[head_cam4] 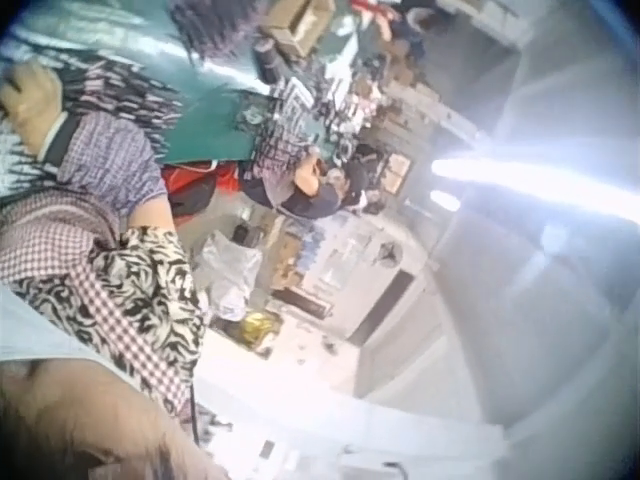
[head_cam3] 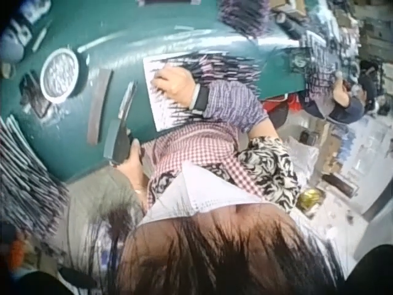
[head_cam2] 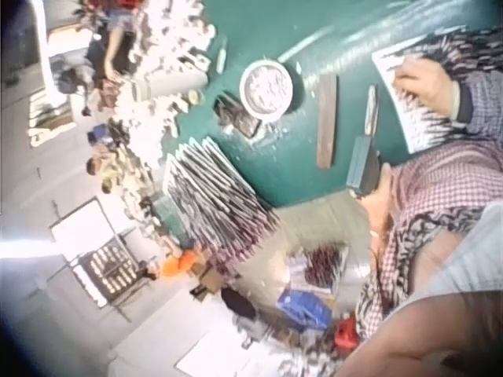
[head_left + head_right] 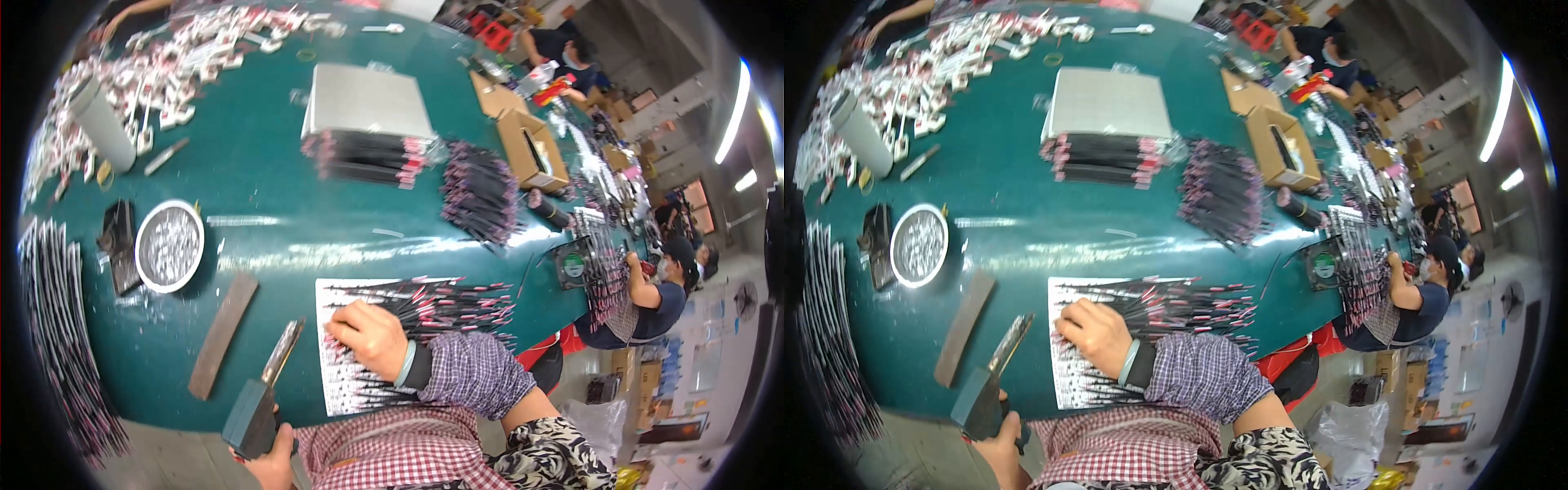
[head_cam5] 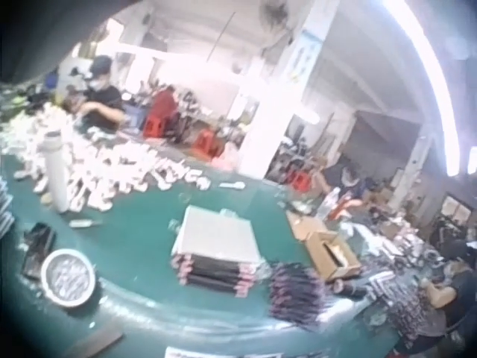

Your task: The person solders wires onto circuit board panels using a soldering gun. After finishing a panel, they set it aside, arrange a bundle of wires onto a new circuit board panel, and solder the wires to the board.

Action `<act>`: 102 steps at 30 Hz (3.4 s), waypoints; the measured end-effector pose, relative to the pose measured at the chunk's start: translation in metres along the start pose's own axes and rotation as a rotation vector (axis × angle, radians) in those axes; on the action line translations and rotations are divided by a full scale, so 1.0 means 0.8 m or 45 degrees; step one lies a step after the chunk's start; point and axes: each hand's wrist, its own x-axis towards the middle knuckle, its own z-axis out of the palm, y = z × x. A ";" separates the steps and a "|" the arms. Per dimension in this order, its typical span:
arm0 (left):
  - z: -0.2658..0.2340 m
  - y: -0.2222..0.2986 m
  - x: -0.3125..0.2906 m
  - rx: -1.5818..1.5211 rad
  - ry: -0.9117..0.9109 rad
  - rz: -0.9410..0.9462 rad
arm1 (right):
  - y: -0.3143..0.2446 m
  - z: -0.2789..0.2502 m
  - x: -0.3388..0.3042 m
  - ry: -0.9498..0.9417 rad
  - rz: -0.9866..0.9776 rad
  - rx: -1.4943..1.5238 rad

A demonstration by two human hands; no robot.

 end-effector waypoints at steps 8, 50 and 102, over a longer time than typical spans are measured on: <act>-0.015 -0.010 0.004 0.160 -0.008 0.090 | -0.042 -0.102 0.016 0.118 0.044 -0.112; 0.003 -0.004 -0.004 0.278 -0.124 0.347 | -0.026 0.006 -0.011 0.003 0.089 0.036; -0.006 -0.006 -0.021 0.401 -0.171 0.278 | -0.022 0.005 -0.010 0.000 0.027 0.068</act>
